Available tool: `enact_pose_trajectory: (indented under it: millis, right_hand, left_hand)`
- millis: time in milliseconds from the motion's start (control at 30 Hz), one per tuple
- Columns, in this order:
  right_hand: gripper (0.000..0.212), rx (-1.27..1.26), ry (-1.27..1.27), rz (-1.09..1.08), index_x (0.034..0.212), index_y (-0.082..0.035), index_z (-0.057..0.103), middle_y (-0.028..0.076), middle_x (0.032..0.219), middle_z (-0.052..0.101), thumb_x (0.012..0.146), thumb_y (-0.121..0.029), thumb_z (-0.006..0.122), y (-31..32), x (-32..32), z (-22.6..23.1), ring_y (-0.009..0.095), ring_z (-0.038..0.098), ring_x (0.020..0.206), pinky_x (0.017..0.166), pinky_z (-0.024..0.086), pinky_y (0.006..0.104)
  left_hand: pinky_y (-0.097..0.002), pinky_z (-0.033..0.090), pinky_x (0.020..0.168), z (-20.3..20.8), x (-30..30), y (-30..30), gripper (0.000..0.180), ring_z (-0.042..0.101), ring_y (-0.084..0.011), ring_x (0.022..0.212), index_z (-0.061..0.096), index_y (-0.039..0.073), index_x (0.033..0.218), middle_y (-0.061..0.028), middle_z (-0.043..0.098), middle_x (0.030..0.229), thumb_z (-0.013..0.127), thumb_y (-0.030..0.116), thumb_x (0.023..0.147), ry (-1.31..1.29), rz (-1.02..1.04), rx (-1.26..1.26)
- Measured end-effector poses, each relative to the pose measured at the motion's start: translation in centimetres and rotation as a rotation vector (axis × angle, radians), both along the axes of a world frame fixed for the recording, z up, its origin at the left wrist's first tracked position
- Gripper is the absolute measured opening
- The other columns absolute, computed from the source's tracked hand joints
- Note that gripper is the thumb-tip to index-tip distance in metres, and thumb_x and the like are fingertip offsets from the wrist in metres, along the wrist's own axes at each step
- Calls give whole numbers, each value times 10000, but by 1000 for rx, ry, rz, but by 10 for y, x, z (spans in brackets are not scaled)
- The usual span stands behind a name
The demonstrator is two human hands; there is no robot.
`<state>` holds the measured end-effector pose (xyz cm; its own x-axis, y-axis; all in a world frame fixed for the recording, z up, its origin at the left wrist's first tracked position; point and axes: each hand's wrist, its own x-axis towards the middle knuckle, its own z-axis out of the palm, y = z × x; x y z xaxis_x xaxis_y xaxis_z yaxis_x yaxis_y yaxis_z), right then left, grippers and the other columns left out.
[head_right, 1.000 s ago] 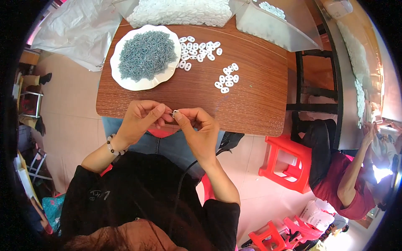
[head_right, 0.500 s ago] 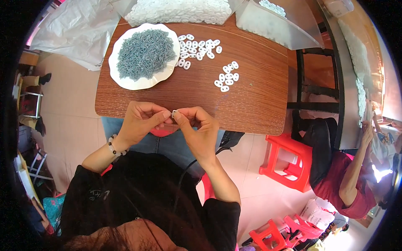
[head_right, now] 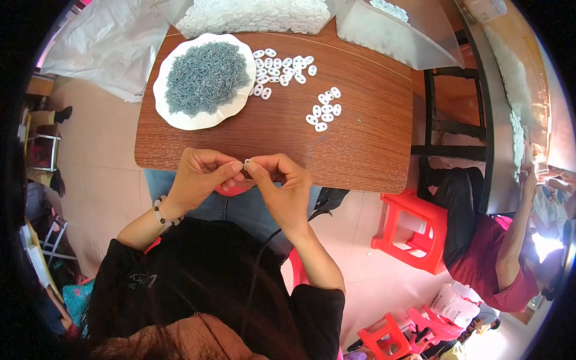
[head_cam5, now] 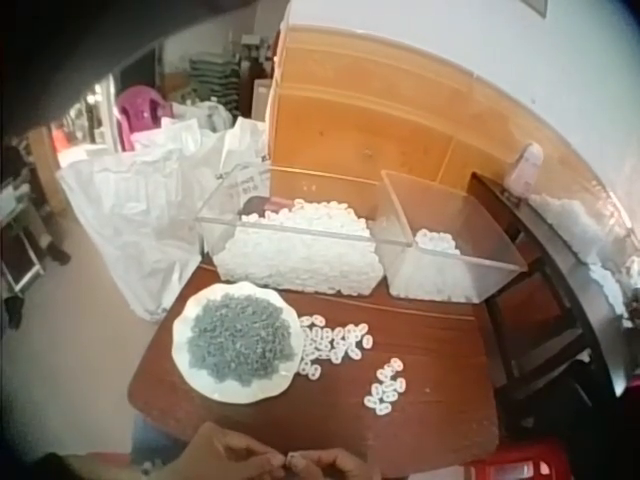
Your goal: Assembling small white plastic components by hand at a workbench.
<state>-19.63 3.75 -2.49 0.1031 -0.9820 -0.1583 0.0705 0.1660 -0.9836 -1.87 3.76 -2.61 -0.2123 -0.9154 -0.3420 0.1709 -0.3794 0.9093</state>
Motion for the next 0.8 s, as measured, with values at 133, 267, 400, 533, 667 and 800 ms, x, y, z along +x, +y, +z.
enact_pose_trajectory:
  millis: [133,267,400,533,667,800]
  right_hand:
    - [100,34,-63,-18,924,32,671,60,840,680,868,-50,682,0,-3,-5,76,612,743,686,499,200]
    - [114,44,-128,-45,930,25,673,56,834,683,866,-68,689,-1,-4,-2,72,607,732,666,489,198]
    - [134,34,-101,-48,935,14,676,44,816,684,862,-96,698,-2,-6,-3,63,595,707,627,462,196]
    - [124,24,-139,-55,923,11,675,41,812,683,867,-98,694,-1,-5,-1,61,590,699,624,460,196]
    - [109,23,-124,-38,920,15,670,46,826,682,870,-80,687,0,-7,0,66,599,715,653,478,199]
    - [95,-3,-48,-13,930,26,664,55,847,680,868,-45,680,1,-8,-4,75,614,750,697,499,206]
  left_hand:
    - [-201,496,559,2,1,-1,268,611,-76,622,703,-39,936,-102,704,771,624,217,932,-22,-45,-13]
    - [-215,502,560,2,2,-2,346,618,-98,623,700,-42,942,-111,702,782,575,281,962,41,-41,19]
    - [-220,505,565,4,1,-3,325,620,-107,624,697,-44,947,-117,700,787,580,259,960,60,-37,36]
    - [-212,504,569,5,-1,-3,279,617,-94,631,697,-40,943,-113,700,791,602,223,945,80,-46,15]
    - [-196,498,567,7,-1,-4,214,612,-77,632,695,-36,935,-104,702,795,635,169,921,71,-60,11]
    - [-189,496,567,7,-2,-5,183,608,-71,623,694,-33,933,-100,702,791,647,143,910,73,-37,21]
